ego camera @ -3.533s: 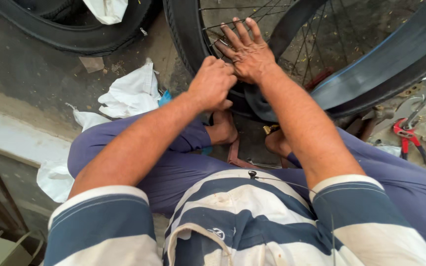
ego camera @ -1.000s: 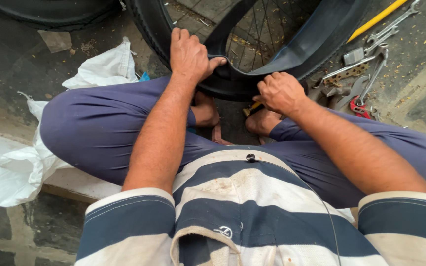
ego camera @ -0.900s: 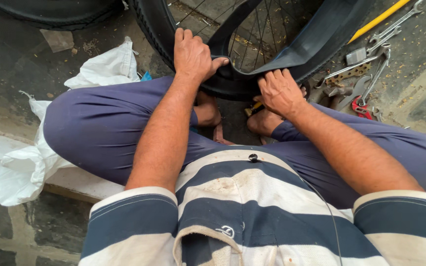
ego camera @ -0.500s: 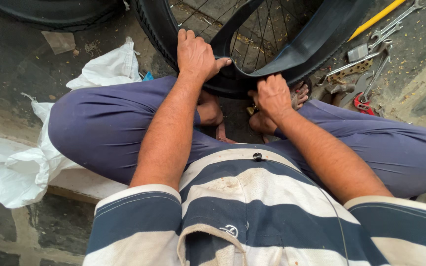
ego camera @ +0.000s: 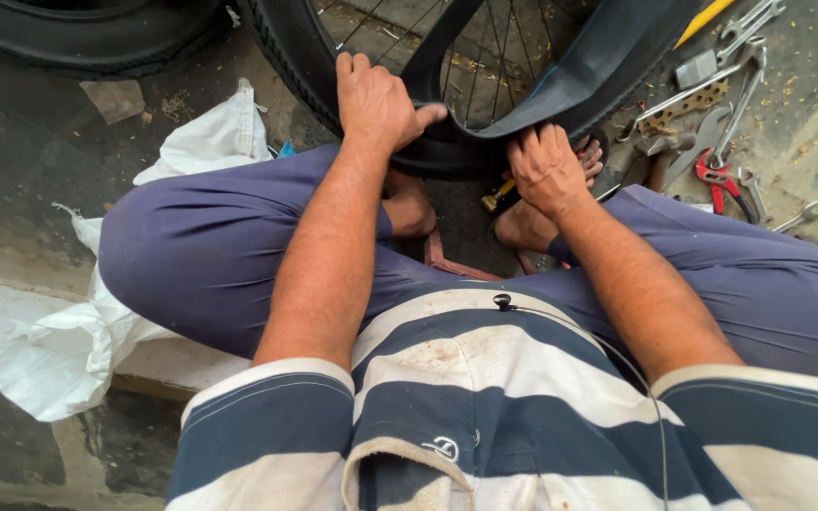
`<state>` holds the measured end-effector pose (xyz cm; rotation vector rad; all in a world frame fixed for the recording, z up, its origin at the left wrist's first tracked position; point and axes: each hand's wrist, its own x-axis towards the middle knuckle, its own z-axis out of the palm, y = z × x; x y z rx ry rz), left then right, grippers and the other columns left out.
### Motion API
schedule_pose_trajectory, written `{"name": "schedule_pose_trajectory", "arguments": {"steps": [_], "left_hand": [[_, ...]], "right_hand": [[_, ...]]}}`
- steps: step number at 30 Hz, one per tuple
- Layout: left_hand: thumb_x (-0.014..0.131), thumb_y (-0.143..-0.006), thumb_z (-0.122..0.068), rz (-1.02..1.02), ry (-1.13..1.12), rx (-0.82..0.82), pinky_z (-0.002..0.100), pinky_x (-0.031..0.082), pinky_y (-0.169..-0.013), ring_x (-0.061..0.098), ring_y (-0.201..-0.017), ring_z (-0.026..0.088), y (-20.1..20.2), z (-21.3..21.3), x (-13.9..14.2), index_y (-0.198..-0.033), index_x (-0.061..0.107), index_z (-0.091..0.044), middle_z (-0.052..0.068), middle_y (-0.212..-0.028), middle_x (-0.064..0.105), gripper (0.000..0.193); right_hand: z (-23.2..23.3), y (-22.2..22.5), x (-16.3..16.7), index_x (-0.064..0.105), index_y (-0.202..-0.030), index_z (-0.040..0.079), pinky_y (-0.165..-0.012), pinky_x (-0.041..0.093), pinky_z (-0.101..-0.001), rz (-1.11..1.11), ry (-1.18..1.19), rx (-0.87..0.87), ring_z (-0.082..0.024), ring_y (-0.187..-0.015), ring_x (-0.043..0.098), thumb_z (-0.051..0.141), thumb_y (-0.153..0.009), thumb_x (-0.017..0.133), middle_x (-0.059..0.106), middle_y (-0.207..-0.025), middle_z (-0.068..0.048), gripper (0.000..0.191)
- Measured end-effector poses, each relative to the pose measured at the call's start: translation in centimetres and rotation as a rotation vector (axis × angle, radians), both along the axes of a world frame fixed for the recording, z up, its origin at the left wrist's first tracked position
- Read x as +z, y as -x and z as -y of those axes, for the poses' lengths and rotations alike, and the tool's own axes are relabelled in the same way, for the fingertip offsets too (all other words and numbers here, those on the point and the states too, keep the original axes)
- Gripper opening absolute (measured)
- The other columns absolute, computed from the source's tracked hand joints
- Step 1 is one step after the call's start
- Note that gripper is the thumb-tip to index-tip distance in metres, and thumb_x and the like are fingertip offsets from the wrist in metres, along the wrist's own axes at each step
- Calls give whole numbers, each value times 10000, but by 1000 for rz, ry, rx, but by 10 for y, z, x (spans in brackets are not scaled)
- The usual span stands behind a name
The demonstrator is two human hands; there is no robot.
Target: The person sits on the floor of a bicycle repair shop and removes the old inner tube from a bicycle wheel by hand, working the tube out of the tire around the rim. They then fit a new tire and tube onto the rim, pressing the tire bead into place by hand and working around the wheel.
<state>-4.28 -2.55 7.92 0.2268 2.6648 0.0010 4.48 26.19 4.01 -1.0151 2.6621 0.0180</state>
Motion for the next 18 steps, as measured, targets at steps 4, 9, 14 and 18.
{"name": "schedule_pose_trajectory", "arguments": {"steps": [4,9,14,18], "left_hand": [[672,-563,-933,115,48,-69,485,257,-1042,543,-1107,320,-3,-3,5,-982,799,-55,112,-1006,718,981],[735,-637,-837,-14,75,-37,570,243,-1118,569,-1067,359,-14,-11,-6,-981,803,-24,137,-990,700,886],[859,-572,-670,-151,-154,33,592,221,-1158,592,-1027,395,-25,-6,-29,-846,809,-20,130,-951,663,707],[887,-621,-421,-166,-315,7,611,267,-1163,644,-886,374,-28,6,-41,-777,801,-35,157,-965,640,425]], "right_hand": [[8,20,-2,688,-1201,44,-994,430,-462,52,41,-46,-331,-1136,584,331,-848,690,646,-1185,-153,455],[22,30,17,670,-1282,79,-985,377,-516,156,-12,-194,-353,-1183,556,561,-695,787,656,-1222,-169,768],[34,28,24,677,-1282,91,-891,371,-542,139,57,-308,-368,-1131,558,713,-769,743,667,-1216,-164,809],[34,31,15,711,-1202,119,-914,382,-519,110,-24,-325,-331,-1117,584,684,-821,714,700,-1129,-116,681]]}}
